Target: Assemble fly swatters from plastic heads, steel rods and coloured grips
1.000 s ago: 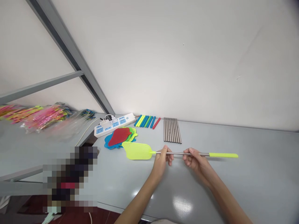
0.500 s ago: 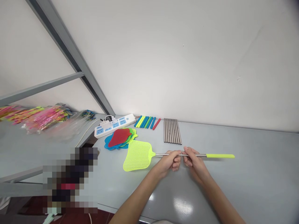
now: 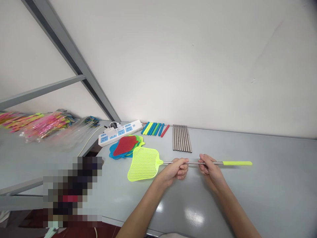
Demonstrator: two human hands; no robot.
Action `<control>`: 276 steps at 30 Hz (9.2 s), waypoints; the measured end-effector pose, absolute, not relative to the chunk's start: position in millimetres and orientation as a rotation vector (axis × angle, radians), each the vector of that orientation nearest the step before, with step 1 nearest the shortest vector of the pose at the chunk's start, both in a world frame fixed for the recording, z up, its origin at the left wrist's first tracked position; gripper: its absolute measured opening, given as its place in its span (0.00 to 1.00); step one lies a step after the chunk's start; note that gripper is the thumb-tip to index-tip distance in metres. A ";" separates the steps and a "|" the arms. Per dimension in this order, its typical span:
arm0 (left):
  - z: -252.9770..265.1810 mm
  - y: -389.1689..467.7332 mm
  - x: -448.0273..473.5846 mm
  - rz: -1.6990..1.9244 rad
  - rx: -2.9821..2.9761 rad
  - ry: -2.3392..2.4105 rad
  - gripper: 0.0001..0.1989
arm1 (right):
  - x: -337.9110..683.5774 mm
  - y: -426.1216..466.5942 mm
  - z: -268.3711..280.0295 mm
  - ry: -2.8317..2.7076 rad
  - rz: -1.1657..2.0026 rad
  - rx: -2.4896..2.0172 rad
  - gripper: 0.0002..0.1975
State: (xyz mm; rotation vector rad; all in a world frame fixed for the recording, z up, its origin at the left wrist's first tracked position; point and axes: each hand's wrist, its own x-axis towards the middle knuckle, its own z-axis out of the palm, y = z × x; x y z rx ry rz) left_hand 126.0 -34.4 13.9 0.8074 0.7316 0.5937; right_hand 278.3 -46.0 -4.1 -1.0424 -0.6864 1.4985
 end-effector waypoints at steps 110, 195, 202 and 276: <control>7.8 -25.5 116.7 0.672 0.986 0.836 0.20 | 315.8 -45.4 -15.4 -0.459 1.417 -1.146 0.12; 15.4 -32.5 113.5 0.639 1.056 0.909 0.21 | 282.6 -56.6 -13.1 -0.352 1.522 -1.130 0.14; 17.0 -32.7 135.2 0.571 1.070 0.872 0.21 | 276.0 -57.5 -11.1 -0.345 1.532 -1.074 0.14; 33.8 -6.5 96.9 0.509 0.835 0.907 0.19 | 295.0 -32.9 -10.8 -0.355 1.414 -1.011 0.14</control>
